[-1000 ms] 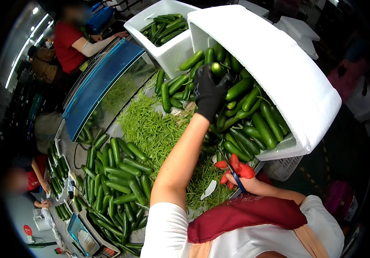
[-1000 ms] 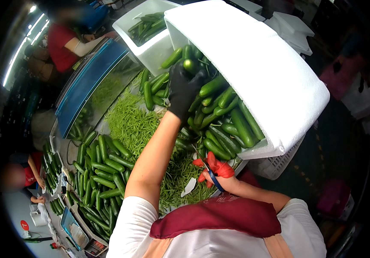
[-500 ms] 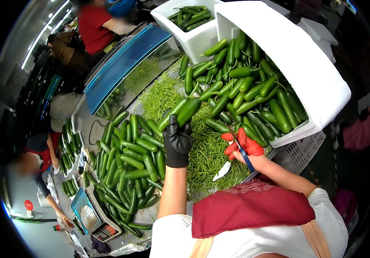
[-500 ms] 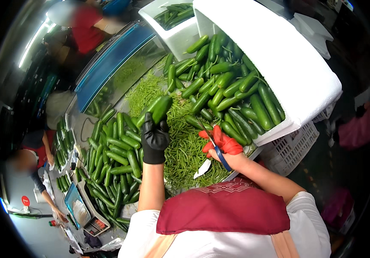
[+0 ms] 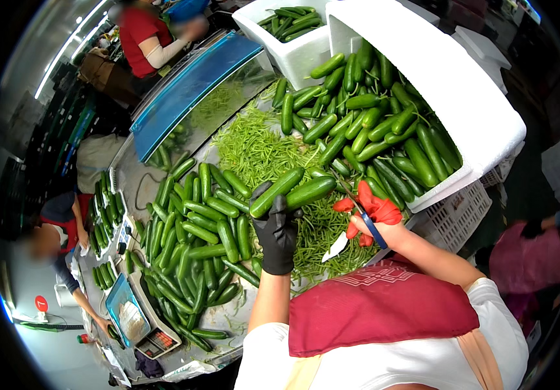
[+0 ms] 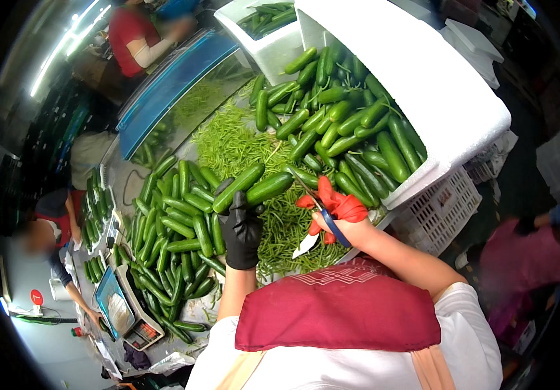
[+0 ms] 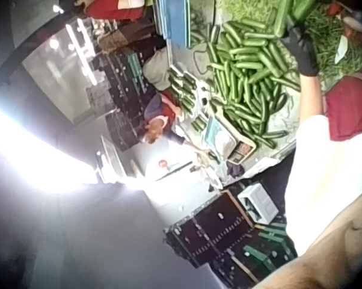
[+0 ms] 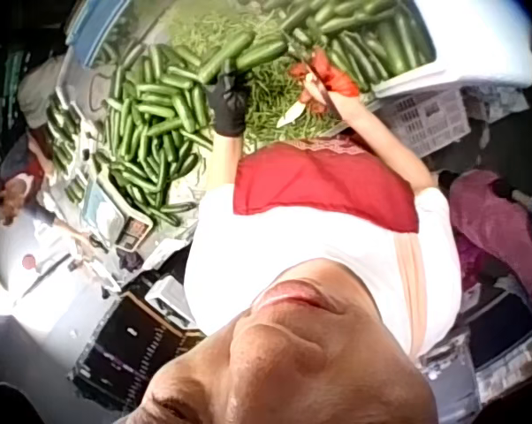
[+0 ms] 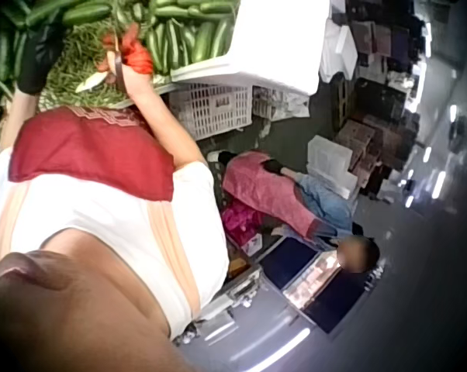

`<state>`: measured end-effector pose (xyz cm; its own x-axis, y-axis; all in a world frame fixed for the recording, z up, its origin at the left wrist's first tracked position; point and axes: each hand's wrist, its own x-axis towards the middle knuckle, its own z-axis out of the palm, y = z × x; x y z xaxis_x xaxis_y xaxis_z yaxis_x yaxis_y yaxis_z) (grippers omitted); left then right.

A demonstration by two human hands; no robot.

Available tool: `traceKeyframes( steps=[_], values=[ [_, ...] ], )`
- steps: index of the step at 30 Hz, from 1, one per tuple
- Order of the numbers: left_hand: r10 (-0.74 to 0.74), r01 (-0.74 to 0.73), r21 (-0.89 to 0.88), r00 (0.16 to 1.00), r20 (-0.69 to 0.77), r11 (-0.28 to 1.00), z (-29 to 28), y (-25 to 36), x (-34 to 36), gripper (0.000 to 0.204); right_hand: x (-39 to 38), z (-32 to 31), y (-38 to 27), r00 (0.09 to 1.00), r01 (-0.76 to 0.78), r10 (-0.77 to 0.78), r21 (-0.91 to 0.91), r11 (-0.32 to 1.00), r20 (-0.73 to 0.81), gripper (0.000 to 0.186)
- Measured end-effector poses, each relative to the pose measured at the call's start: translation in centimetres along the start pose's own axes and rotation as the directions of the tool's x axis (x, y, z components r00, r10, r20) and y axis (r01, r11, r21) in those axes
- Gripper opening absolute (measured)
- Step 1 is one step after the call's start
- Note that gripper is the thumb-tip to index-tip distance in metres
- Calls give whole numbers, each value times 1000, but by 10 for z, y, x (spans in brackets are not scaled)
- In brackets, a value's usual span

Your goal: The person trims the stems from cucumbers using scissors and places them one by one into foam containers.

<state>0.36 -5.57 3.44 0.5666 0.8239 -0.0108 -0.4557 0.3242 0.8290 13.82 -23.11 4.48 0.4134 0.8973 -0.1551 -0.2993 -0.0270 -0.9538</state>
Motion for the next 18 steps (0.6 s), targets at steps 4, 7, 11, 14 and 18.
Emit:
traceKeyframes(
  steps=[4, 7, 11, 14, 18],
  values=[
    [-119, 125, -174, 992, 44, 977, 3, -1, -6, 37, 6, -11, 23, 998, 33, -36, 68, 997, 56, 50],
    [-182, 196, -151, 978, 101, 969, 2, -5, -13, 36, 9, -9, 31, 993, 62, -65, 28, 998, 95, 57],
    [-148, 152, -14, 976, 159, 988, -1, -14, -20, 34, 9, -9, 24, 992, -93, 94, -17, 996, 81, 58],
    [-190, 202, -101, 975, 111, 974, 1, -8, -23, 34, 8, -4, 8, 985, -145, 145, -10, 989, 98, 58],
    [-47, 32, -248, 997, -57, 968, -41, 7, -20, 33, 9, -11, 24, 999, -24, 22, 51, 998, 30, 52]
  ],
)
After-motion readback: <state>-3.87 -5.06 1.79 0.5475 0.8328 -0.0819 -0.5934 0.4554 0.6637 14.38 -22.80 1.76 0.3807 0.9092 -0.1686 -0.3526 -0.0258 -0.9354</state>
